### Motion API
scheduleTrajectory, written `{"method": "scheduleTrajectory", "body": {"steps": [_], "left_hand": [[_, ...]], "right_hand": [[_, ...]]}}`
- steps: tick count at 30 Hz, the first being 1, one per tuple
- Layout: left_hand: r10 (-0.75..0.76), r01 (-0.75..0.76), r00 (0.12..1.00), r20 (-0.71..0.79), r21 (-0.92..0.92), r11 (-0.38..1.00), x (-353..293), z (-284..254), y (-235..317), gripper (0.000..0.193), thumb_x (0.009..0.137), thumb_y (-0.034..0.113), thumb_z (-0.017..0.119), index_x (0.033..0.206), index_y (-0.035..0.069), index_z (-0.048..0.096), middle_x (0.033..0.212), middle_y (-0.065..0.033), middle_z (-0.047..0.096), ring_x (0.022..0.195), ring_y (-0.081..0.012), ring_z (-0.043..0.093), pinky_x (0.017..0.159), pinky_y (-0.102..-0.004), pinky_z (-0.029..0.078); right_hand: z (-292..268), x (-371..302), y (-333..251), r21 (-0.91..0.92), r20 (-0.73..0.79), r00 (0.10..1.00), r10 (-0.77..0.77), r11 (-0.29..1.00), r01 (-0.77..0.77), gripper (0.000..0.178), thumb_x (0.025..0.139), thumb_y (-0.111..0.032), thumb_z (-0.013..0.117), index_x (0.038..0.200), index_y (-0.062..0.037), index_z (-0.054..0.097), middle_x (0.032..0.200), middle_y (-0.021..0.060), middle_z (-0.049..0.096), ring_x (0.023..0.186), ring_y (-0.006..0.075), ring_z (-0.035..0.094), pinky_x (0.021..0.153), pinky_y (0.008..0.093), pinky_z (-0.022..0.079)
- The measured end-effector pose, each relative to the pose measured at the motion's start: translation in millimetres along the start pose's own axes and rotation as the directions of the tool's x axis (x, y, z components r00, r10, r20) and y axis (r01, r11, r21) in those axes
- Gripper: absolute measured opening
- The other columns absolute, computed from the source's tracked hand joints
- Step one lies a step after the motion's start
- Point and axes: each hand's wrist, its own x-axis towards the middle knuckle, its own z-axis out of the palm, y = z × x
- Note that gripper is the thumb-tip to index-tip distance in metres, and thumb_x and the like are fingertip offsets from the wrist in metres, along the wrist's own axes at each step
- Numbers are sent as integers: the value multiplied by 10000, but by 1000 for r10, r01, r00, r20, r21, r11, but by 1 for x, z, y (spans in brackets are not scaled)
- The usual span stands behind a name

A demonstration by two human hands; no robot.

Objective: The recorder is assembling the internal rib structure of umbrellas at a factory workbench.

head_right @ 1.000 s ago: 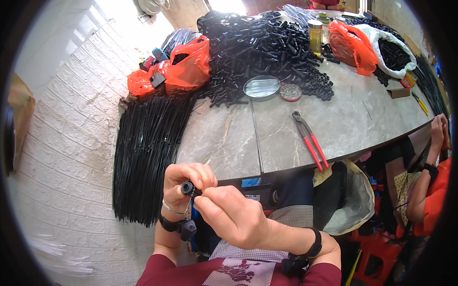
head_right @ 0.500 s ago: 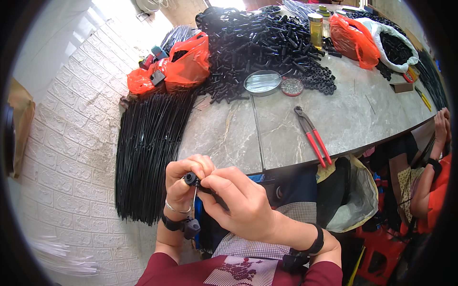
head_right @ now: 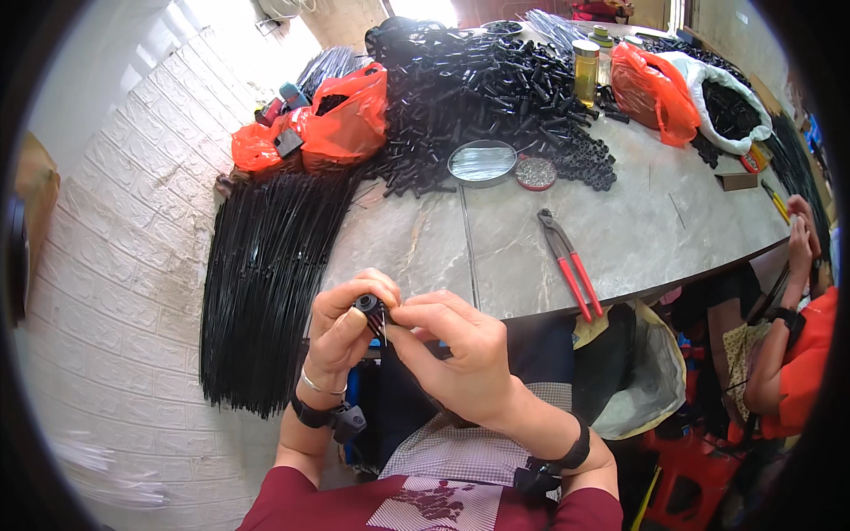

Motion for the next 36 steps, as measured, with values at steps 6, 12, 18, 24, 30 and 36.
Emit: {"method": "scheduleTrajectory", "body": {"steps": [6,12,18,24,30,36], "left_hand": [[36,-36,999,-22,17,999,1,5,0,365,930,276,559,1070,-59,597,1008,-130,598,956,-187,544,840,-305,428],[34,-33,999,-5,79,996,-1,6,4,339,938,253,551,1084,-50,593,1019,-113,599,937,-167,550,814,-281,435],[63,-49,997,-55,220,974,-1,16,8,309,954,219,534,1097,-51,583,1025,-111,597,946,-161,548,817,-270,435],[21,-4,996,-86,194,981,-3,14,5,312,959,225,535,1097,-51,578,1034,-106,593,950,-156,545,822,-265,431],[59,-40,995,-82,224,974,-3,18,7,312,957,232,543,1093,-47,578,1041,-101,587,952,-159,544,830,-271,426],[45,-26,996,-76,237,971,-3,18,6,289,958,204,542,1106,-41,582,1042,-92,588,933,-141,542,799,-250,432]], "right_hand": [[0,0,4,148,23,993,115,982,-117,160,755,65,703,899,27,645,901,120,654,791,149,660,648,252,570],[-2,-1,2,224,57,988,145,962,-155,149,750,70,707,880,28,646,898,117,645,805,154,659,673,249,571],[-4,1,-5,82,92,991,94,991,-102,135,746,67,713,864,33,656,888,114,644,813,145,658,683,248,572],[-2,1,-2,172,47,985,168,970,-174,155,746,59,718,887,35,656,901,122,644,811,153,661,679,251,572],[0,-7,-3,103,-38,994,103,990,-98,185,740,58,726,908,28,656,910,122,644,804,156,660,685,250,566],[0,-7,-3,-67,-63,996,-66,996,62,194,723,59,742,897,28,661,918,125,647,780,165,659,652,252,536]]}}
